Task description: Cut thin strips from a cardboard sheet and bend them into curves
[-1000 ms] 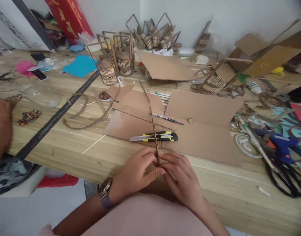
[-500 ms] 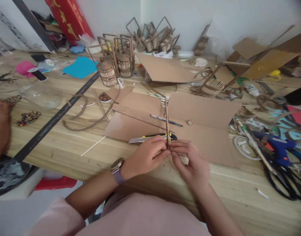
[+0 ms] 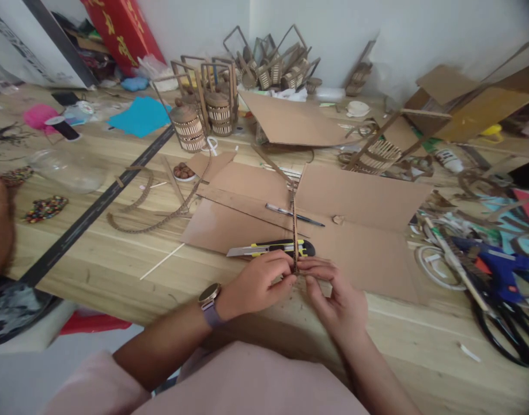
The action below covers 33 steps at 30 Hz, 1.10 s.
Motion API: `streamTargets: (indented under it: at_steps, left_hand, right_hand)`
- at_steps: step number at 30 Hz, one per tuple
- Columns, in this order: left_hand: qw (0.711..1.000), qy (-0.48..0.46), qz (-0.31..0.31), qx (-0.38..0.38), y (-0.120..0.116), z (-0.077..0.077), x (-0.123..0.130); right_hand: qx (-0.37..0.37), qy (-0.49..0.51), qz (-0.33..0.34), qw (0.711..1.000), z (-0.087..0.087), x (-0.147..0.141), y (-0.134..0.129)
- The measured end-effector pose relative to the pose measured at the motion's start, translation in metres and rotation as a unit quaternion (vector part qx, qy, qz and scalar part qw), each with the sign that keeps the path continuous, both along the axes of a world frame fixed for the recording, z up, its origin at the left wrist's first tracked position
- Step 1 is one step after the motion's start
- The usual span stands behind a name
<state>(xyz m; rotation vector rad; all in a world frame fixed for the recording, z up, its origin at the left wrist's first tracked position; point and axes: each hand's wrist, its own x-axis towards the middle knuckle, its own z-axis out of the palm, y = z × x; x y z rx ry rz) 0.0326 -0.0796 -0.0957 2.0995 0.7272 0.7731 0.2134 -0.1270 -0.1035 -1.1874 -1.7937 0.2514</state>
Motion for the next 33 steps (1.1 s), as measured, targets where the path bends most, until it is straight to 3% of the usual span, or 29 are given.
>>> streamTargets:
  at_steps: [9,14,19,24,33]
  left_hand:
    - [1.0,-0.011,-0.002,-0.021,-0.002,0.003,-0.001]
    - [0.998,-0.032,0.035,-0.032,0.0,0.001,-0.001]
    - [0.998,-0.044,0.035,-0.008,-0.001,-0.001,0.0]
    - [0.996,-0.062,0.057,-0.002,-0.002,-0.003,0.001]
    - [0.997,-0.066,0.042,0.011,-0.003,-0.004,0.002]
  right_hand:
    - [-0.027,0.081,-0.001,0.996,-0.003,-0.001,-0.002]
    - [0.02,0.047,0.026,0.998,-0.002,-0.005,-0.002]
    - [0.031,0.003,0.028,0.999,0.001,-0.008,-0.001]
    - [0.046,-0.016,0.007,0.999,0.0,-0.01,0.0]
    - [0.037,-0.009,-0.021,0.999,-0.006,-0.007,-0.003]
